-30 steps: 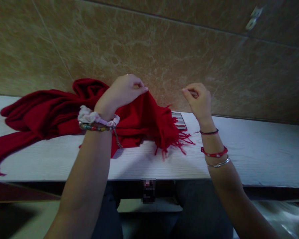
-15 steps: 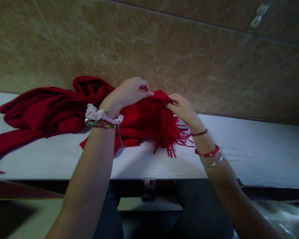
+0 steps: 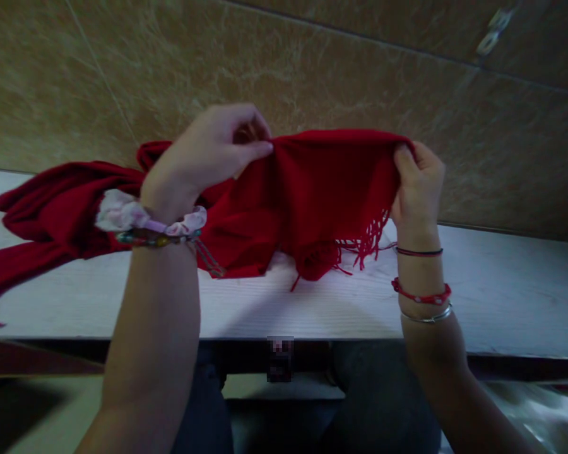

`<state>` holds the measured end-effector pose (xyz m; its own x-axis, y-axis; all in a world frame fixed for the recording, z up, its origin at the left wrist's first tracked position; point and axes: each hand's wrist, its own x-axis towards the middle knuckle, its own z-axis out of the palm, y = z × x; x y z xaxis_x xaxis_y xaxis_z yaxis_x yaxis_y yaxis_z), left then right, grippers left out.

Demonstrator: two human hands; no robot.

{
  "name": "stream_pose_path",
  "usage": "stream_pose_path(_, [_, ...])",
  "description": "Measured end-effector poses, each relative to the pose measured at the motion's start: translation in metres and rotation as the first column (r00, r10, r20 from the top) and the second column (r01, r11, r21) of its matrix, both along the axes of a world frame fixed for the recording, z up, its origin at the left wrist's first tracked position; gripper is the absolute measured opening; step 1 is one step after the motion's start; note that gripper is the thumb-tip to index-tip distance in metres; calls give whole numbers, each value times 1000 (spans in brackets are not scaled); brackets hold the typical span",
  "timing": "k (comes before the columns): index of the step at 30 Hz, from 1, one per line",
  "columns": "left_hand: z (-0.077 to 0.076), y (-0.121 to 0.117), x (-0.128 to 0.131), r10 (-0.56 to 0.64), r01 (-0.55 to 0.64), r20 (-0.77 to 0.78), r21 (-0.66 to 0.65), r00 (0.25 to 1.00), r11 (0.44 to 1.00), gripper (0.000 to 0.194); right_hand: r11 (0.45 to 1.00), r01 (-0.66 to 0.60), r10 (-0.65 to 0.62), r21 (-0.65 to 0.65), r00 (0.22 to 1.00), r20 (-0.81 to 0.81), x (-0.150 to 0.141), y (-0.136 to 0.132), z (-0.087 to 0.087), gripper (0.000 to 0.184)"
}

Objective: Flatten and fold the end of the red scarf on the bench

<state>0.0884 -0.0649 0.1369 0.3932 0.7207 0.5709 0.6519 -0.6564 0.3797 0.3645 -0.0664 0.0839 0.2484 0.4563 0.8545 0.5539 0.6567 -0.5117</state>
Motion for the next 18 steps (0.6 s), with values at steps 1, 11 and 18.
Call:
stream_pose_path(1, [4,-7,-2,5,-10,71,74,997,997,22,999,12,-11,33,1000,-13,1,-4,4,25])
stream_pose_path(11, [22,-48,2,232,-243,99,123,968,962,43,981,137,-148,140,986,72,10,-24,20,41])
stream_pose_path(18, [-45,38,19,314,-308,-163,61,935,949,29,889,385,-272,-247,879,391,15,39,-46,17])
